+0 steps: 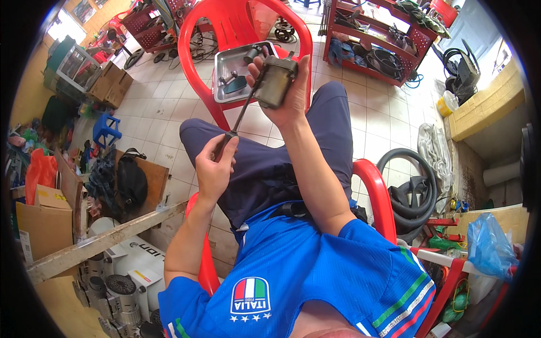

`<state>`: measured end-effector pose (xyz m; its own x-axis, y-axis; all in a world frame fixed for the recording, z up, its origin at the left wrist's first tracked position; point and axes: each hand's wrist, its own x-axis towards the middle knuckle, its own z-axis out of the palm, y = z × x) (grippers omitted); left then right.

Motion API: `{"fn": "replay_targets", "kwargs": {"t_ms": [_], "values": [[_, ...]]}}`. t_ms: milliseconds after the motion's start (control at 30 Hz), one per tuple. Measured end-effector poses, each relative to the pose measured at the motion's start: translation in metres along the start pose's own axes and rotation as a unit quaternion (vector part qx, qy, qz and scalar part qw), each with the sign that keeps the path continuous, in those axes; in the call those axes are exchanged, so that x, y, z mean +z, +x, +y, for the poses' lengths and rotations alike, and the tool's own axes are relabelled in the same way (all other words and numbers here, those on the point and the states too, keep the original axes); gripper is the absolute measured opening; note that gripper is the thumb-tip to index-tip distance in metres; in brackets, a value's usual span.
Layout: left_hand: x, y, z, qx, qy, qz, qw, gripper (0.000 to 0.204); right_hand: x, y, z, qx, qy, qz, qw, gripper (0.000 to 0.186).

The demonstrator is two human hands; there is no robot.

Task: The person uses a screwdriver to remove screws from a metal motor component while holding it over a metal tray.

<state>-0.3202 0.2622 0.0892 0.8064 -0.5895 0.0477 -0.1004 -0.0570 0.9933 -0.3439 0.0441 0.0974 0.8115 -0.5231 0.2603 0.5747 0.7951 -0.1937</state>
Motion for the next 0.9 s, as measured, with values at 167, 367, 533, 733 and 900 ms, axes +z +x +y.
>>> {"fn": "replay_targets", "kwargs": {"t_ms": [167, 367, 533, 733, 900], "values": [[-0.0003, 0.0001, -0.0011, 0.001, -0.002, 0.002, 1.000, 0.039, 0.0022, -0.0009, 0.0014, -0.012, -0.017, 0.014, 1.000, 0.093], [-0.0019, 0.0006, -0.0038, -0.005, -0.007, 0.000, 1.000, 0.040, 0.0088, -0.0023, 0.0004, -0.015, -0.037, 0.014, 0.999, 0.071], [-0.0021, 0.0018, -0.0016, -0.026, -0.003, -0.003, 1.000, 0.039, 0.0047, -0.0011, -0.0019, -0.012, -0.081, 0.022, 0.996, 0.081], [-0.0029, 0.0033, -0.0034, 0.025, 0.059, 0.017, 0.998, 0.036, 0.0020, 0.0011, 0.0006, -0.014, -0.133, 0.037, 0.990, 0.080], [-0.0024, 0.0042, -0.0077, 0.053, 0.080, 0.038, 0.995, 0.037, 0.0029, 0.0009, 0.0025, -0.015, -0.151, 0.047, 0.987, 0.079]]}}
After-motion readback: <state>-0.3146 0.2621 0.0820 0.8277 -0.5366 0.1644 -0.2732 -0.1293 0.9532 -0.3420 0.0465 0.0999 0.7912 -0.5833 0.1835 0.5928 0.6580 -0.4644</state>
